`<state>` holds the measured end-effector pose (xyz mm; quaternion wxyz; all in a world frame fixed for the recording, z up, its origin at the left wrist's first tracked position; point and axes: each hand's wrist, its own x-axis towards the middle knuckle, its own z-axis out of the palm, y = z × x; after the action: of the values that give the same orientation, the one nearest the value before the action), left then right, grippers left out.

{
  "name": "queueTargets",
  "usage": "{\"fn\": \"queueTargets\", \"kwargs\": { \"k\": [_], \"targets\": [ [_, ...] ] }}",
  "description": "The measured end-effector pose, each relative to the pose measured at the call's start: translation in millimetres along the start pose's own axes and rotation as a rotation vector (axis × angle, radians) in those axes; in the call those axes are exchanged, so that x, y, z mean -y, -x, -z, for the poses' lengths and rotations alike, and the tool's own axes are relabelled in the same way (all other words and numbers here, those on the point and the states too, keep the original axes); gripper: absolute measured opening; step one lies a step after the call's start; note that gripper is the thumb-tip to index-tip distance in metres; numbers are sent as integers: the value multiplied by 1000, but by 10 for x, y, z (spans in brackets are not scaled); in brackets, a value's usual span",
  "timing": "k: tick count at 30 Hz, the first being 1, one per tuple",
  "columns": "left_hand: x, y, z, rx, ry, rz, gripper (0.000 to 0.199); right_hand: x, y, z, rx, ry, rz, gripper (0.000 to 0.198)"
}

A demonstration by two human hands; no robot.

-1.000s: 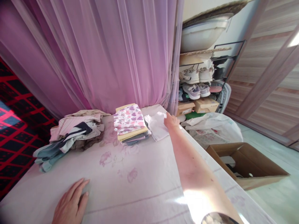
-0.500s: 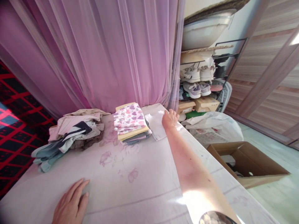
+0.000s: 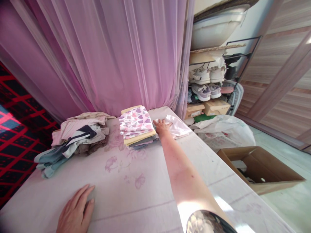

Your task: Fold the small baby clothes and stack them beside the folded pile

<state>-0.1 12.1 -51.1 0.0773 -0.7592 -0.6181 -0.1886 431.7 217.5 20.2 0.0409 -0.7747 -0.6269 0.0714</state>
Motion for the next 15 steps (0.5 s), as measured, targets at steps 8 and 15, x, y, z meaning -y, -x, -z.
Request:
{"fn": "queueTargets", "kwargs": {
  "k": [8, 15],
  "targets": [
    [-12, -7, 5, -17, -7, -38, 49, -299, 144, 109, -138, 22, -7, 53],
    [-2, -4, 1, -10, -14, -27, 49, -575, 57, 35, -24, 6, -209, 61]
  ]
}}
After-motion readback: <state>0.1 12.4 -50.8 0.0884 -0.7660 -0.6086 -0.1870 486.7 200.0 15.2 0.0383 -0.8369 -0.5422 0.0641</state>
